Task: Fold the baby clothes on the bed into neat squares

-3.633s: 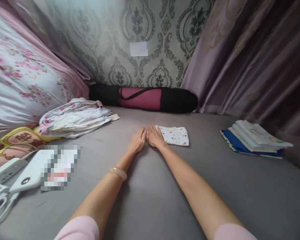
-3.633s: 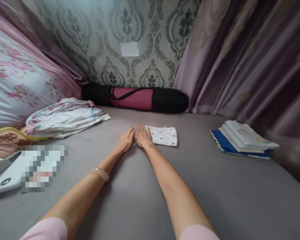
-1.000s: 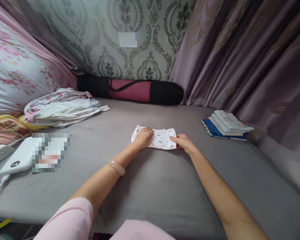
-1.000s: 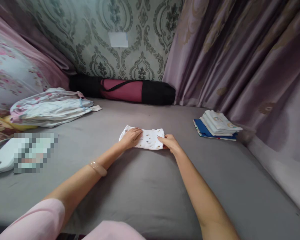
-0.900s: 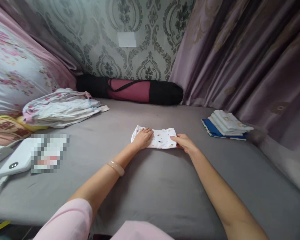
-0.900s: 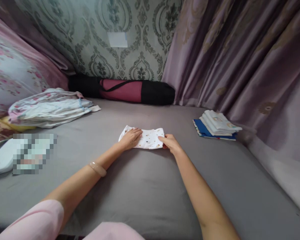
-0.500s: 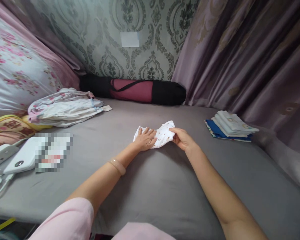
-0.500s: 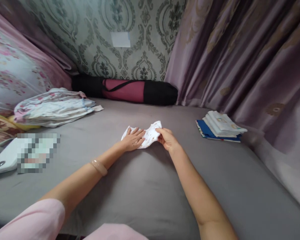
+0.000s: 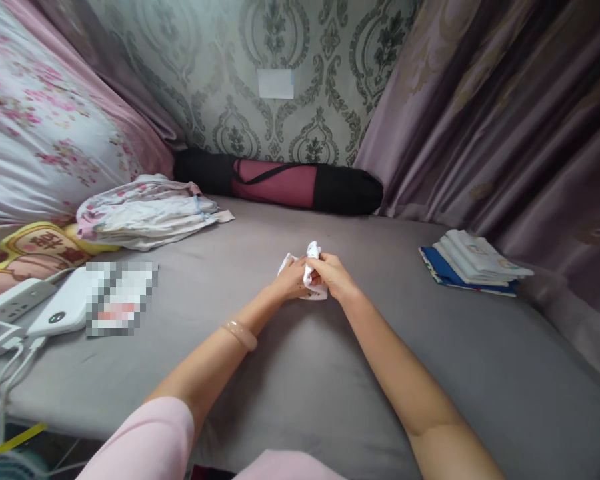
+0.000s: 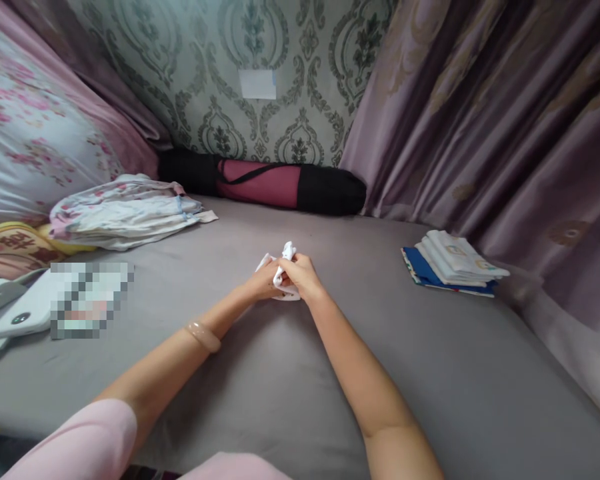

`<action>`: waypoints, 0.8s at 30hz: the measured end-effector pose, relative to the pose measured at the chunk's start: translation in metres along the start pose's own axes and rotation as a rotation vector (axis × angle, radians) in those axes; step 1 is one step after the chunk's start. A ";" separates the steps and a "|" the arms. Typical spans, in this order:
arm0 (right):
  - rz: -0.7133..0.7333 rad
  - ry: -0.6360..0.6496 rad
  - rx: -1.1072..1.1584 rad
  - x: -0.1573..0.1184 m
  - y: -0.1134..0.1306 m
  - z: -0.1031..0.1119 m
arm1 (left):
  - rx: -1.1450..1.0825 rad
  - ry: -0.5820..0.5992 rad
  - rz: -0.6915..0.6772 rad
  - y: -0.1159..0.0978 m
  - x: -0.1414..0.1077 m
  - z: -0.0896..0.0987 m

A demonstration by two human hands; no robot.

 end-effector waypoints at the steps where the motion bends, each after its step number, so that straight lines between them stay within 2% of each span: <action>1: -0.001 0.005 -0.012 0.000 0.001 -0.002 | -0.034 -0.033 -0.005 0.005 -0.003 0.005; 3: -0.002 0.011 -0.045 0.001 0.001 -0.005 | -0.087 -0.131 0.024 0.021 -0.010 0.016; 6: 0.007 0.021 -0.159 0.006 -0.003 -0.014 | -0.161 -0.307 0.170 0.053 -0.027 0.032; 9: 0.072 0.013 -0.350 0.015 -0.006 -0.025 | -0.268 -0.401 0.298 0.075 -0.043 0.038; 14: 0.178 -0.075 -0.677 0.021 -0.002 -0.037 | -0.377 -0.466 0.390 0.086 -0.055 0.036; 19: 0.220 -0.099 -0.839 0.021 0.001 -0.047 | -0.401 -0.457 0.442 0.091 -0.054 0.031; 21: 0.188 -0.064 -0.799 0.021 -0.003 -0.049 | -0.396 -0.435 0.454 0.091 -0.054 0.029; 24: 0.068 0.027 -0.553 0.020 -0.010 -0.047 | -0.389 -0.416 0.474 0.090 -0.054 0.028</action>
Point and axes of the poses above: each hand's wrist, its own x-axis towards the middle knuckle, its own z-axis out of the back of the hand, y = z × x, the point moved 9 cm from there along x, towards the middle knuckle, and after that the axes turned 2 degrees about -y, right-handed, at the moved point
